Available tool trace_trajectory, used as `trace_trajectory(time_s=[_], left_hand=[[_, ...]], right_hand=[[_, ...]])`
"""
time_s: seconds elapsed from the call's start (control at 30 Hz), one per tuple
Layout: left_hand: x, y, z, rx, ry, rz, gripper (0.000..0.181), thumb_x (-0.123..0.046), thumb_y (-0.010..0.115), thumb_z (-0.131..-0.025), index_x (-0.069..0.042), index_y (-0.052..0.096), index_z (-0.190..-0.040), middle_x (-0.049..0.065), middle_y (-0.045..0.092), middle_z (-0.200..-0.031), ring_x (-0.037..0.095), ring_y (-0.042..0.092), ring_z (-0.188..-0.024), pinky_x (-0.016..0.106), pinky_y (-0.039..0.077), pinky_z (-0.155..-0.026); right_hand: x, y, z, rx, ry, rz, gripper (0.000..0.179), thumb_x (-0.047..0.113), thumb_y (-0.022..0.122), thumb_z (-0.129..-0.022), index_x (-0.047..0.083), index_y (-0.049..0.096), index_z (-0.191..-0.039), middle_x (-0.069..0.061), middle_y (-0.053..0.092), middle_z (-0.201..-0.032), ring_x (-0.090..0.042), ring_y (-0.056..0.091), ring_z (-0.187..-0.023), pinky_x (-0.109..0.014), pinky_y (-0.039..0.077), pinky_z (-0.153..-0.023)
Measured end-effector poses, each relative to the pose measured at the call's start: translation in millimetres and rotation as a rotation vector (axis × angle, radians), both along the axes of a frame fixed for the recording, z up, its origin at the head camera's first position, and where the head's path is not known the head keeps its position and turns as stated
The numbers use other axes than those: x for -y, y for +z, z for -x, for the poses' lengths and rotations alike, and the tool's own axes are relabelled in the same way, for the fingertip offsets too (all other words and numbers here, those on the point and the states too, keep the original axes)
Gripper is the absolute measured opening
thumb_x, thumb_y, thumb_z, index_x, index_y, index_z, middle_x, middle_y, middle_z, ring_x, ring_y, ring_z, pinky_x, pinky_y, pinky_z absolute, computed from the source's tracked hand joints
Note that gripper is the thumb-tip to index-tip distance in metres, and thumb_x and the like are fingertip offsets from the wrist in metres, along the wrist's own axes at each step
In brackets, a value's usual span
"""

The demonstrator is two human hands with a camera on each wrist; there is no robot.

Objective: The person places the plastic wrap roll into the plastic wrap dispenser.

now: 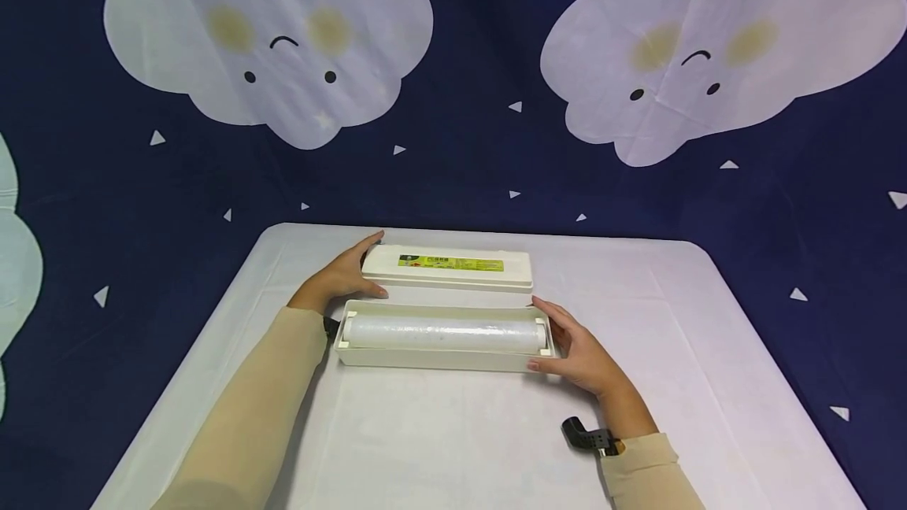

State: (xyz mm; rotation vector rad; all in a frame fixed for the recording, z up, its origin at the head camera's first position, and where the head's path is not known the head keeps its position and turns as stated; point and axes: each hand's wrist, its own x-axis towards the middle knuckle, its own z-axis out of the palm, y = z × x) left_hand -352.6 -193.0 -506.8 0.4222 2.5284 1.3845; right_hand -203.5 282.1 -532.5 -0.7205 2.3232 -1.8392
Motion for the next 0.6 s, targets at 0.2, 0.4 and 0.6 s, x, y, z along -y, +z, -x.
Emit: trace_trajectory(time_s=[0.2, 0.4, 0.6], left_hand=[[1.2, -3.6, 1.9, -0.047, 0.004, -0.003, 0.122, -0.012, 0.102, -0.067, -0.016, 0.032, -0.167, 0.005, 0.038, -0.166, 0.027, 0.035, -0.150, 0.043, 0.026, -0.121], [1.8, -2.1, -0.7, -0.037, 0.035, -0.050, 0.112, -0.010, 0.103, -0.063, -0.013, 0.046, -0.160, 0.009, 0.056, -0.150, 0.028, 0.051, -0.136, 0.043, 0.036, -0.116], [2.6, 0.6, -3.1, 0.003, 0.075, -0.076, 0.107, -0.007, 0.103, -0.060, -0.012, 0.052, -0.154, 0.009, 0.063, -0.137, 0.028, 0.056, -0.124, 0.044, 0.040, -0.111]], right_hand=[[-0.1, -0.9, -0.2, 0.000, 0.005, 0.008, 0.105, -0.009, 0.091, -0.076, 0.004, 0.034, -0.164, -0.020, 0.030, -0.165, -0.030, 0.032, -0.151, -0.022, 0.036, -0.111], [-0.2, -1.5, -0.1, 0.008, 0.008, 0.018, 0.105, -0.010, 0.090, -0.076, 0.005, 0.034, -0.164, -0.020, 0.030, -0.165, -0.022, 0.033, -0.150, -0.022, 0.036, -0.111], [-0.5, -1.7, -0.2, 0.010, 0.004, 0.007, 0.106, -0.009, 0.090, -0.076, 0.006, 0.034, -0.164, -0.019, 0.030, -0.165, -0.027, 0.030, -0.151, -0.021, 0.035, -0.112]])
